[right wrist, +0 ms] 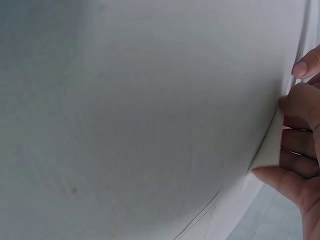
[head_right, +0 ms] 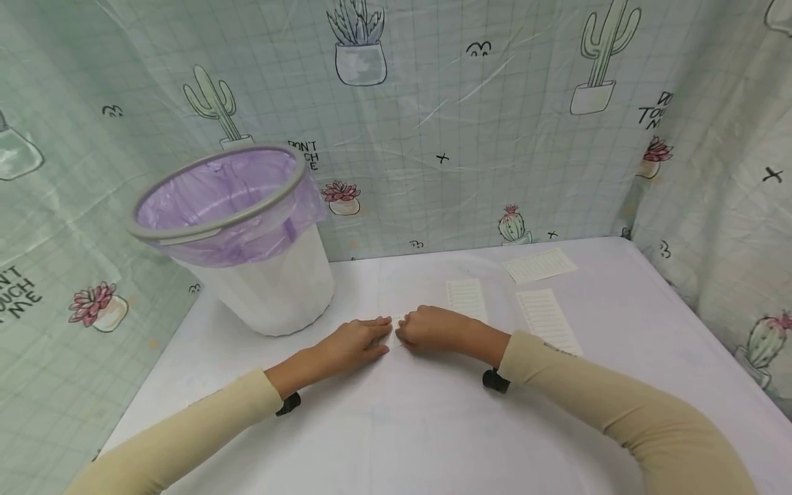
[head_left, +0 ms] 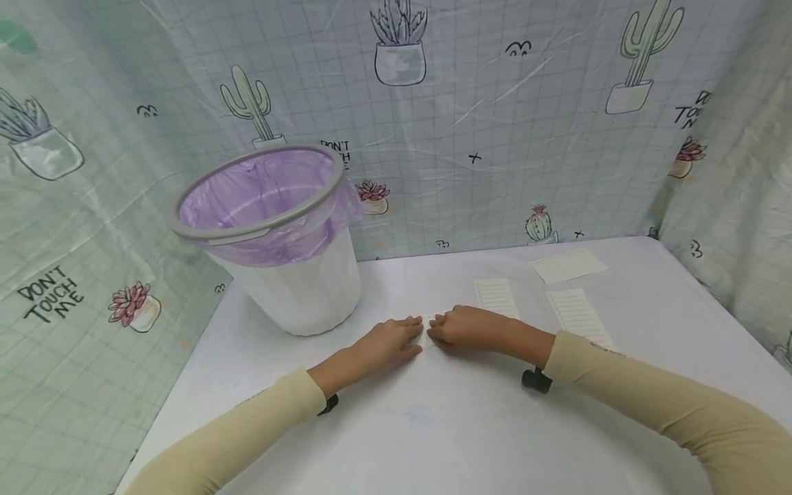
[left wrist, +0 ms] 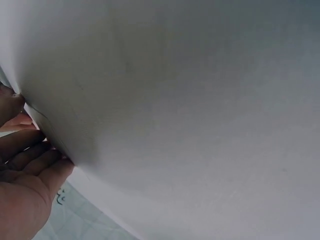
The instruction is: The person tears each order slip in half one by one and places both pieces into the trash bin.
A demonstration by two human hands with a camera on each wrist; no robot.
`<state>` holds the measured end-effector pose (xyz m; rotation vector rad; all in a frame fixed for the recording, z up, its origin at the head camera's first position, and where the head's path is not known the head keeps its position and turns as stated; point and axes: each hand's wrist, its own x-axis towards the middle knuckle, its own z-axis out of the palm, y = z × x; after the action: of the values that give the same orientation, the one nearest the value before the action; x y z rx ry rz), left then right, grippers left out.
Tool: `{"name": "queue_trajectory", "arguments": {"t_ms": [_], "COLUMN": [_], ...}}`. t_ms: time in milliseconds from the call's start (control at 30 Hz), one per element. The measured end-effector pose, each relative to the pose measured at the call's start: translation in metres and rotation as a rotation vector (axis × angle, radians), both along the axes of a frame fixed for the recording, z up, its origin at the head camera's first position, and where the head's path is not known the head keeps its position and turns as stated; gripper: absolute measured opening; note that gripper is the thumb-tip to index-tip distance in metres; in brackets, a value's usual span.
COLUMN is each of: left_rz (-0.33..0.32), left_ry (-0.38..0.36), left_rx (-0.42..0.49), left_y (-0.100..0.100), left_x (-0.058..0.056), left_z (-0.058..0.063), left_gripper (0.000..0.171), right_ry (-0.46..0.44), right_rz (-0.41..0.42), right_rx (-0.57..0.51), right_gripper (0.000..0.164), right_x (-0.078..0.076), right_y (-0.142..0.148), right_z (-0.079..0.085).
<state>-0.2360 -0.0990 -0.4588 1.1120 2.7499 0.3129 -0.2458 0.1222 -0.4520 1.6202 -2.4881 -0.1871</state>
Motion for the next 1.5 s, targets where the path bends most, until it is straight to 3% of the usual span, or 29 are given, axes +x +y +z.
{"name": "queue_trajectory", "arguments": {"t_ms": [67, 133, 267, 500, 800, 1067, 1267, 1500], "left_rz": [-0.001, -0.005, -0.019, -0.052, -0.065, -0.032, -0.025, 0.019], "left_ry": [0.004, 0.013, 0.032, -0.015, -0.067, 0.036, 0.089, 0.137], "left_rx": [-0.012, -0.019, -0.009, 0.008, 0.196, 0.367, 0.491, 0.570], "left_y": [0.001, 0.001, 0.001, -0.001, -0.004, -0.003, -0.004, -0.009], "left_x": [0.000, -0.001, -0.003, -0.008, -0.013, -0.013, -0.010, -0.002], "left_z": [0.000, 0.001, 0.004, 0.005, 0.005, 0.013, 0.022, 0.039], "left_gripper": [0.051, 0.051, 0.051, 0.045, 0.035, 0.022, 0.023, 0.022], "right_ry": [0.029, 0.045, 0.019, -0.026, 0.019, -0.001, -0.085, -0.157], "right_rz": [0.019, 0.027, -0.023, -0.084, -0.123, -0.169, -0.123, -0.058], "right_rx": [-0.024, -0.063, -0.141, -0.182, -0.311, -0.425, -0.533, -0.625], "right_gripper": [0.004, 0.010, 0.018, 0.008, 0.007, 0.010, 0.009, 0.009], "right_x": [0.001, 0.002, 0.005, 0.004, 0.000, 0.000, 0.001, 0.000], "right_y": [0.000, 0.000, 0.000, 0.004, 0.009, 0.013, 0.016, 0.019], "right_z": [-0.002, -0.003, -0.002, 0.003, 0.015, 0.028, 0.041, 0.055]}}
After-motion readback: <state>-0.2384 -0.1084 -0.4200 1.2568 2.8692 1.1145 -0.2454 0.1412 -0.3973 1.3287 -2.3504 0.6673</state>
